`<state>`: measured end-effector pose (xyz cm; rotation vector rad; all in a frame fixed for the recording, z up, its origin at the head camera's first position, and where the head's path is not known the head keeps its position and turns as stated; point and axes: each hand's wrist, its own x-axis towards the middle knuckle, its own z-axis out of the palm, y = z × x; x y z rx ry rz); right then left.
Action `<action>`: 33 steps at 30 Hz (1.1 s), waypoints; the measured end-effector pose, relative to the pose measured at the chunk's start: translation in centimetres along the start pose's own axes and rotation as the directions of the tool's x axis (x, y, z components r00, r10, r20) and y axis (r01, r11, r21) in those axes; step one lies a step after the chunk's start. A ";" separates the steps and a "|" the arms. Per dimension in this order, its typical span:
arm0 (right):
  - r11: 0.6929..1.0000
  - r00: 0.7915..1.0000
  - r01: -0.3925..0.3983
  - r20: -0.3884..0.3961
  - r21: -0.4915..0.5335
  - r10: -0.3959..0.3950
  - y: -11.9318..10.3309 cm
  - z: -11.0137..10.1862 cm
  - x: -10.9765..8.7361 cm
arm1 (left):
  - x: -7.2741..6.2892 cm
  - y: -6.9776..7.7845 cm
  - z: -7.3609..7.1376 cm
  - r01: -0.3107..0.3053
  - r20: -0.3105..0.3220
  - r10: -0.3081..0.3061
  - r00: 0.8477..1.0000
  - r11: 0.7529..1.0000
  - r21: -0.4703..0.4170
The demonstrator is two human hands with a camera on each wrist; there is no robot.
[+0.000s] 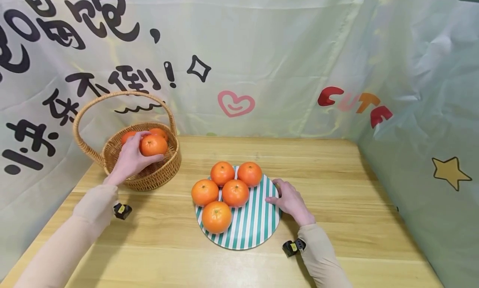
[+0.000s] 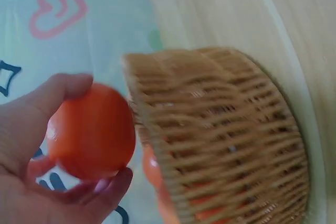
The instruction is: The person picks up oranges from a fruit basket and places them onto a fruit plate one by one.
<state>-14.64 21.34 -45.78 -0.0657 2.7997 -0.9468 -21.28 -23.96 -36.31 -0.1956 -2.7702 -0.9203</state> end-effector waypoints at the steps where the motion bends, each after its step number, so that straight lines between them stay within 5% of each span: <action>1: 1.000 1.000 0.001 -0.001 0.000 -0.001 0.0 0.0 0.0 | -0.1 0.4 0.0 0.014 -0.027 -0.015 1.000 1.000 -0.010; 6: 1.000 1.000 0.003 0.003 -0.002 -0.003 0.1 0.0 0.0 | -1.0 2.9 0.3 0.023 -0.090 -0.029 0.996 0.997 -0.067; 14: 1.000 1.000 -0.004 0.011 0.002 0.004 0.0 -0.1 0.0 | -3.2 7.9 2.0 -0.170 -0.078 0.161 0.984 0.975 -0.141; 22: 1.000 1.000 -0.016 0.012 0.003 0.016 -0.1 -0.1 0.0 | -6.0 11.6 4.2 -0.260 0.046 0.275 0.960 0.944 -0.202; 33: 1.000 1.000 0.013 0.007 0.000 -0.013 -0.2 -0.2 -0.1 | -9.2 14.2 7.7 -0.388 0.193 0.448 0.873 0.878 -0.281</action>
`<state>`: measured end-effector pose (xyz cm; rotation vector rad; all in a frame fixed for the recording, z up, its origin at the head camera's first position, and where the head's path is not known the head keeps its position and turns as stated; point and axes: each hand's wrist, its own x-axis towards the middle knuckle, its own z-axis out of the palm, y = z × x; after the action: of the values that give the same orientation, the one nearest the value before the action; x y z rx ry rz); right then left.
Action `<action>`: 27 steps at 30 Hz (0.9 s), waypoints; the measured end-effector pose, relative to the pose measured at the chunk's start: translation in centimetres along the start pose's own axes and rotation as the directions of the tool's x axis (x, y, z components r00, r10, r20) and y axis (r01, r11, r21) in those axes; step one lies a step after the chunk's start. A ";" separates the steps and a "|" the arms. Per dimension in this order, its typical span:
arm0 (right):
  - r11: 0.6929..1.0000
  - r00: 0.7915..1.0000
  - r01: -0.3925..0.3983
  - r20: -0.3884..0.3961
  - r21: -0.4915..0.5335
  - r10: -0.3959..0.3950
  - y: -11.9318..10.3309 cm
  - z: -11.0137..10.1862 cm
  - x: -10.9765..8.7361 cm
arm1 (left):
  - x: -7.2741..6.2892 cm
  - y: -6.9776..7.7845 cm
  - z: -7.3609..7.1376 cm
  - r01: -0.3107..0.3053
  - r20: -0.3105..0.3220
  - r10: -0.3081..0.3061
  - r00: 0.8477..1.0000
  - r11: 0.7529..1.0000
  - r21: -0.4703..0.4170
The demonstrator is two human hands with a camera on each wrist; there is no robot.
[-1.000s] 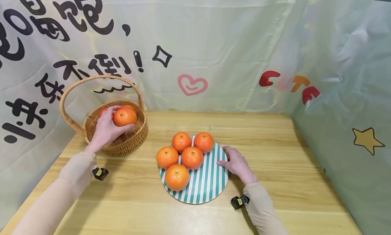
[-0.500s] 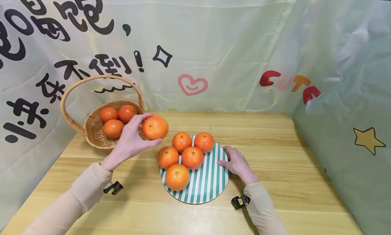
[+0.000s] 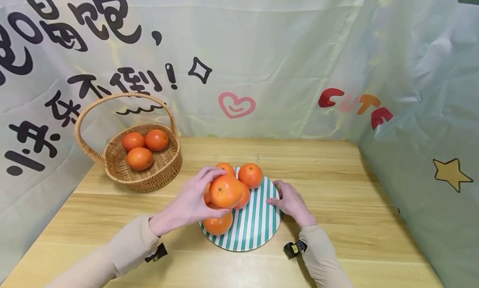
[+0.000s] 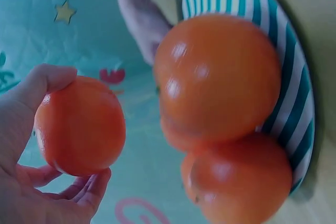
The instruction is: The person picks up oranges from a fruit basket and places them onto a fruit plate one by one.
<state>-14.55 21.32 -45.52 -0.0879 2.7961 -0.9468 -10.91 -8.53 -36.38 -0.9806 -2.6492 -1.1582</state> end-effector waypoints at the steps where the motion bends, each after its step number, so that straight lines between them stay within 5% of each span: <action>1: 1.000 1.000 -0.001 0.000 -0.001 0.001 0.0 0.0 0.0 | -0.1 0.1 0.3 -0.015 0.008 0.015 1.000 1.000 0.014; 13: 1.000 1.000 0.011 0.000 0.004 -0.011 0.3 0.1 0.0 | -0.3 0.9 2.9 -0.087 0.092 0.074 0.993 0.986 0.142; 19: 1.000 1.000 0.005 -0.001 0.004 -0.005 0.2 0.1 0.1 | -0.5 0.8 4.0 -0.159 0.117 0.133 0.984 0.954 0.253; 27: 1.000 1.000 0.008 0.001 0.008 -0.008 0.2 0.0 0.0 | -0.9 0.7 4.9 -0.178 0.191 0.113 0.975 0.914 0.364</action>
<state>-14.57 21.46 -45.70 -0.0983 2.7930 -0.9598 -9.02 -5.27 -39.74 -1.2114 -2.7161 -0.5204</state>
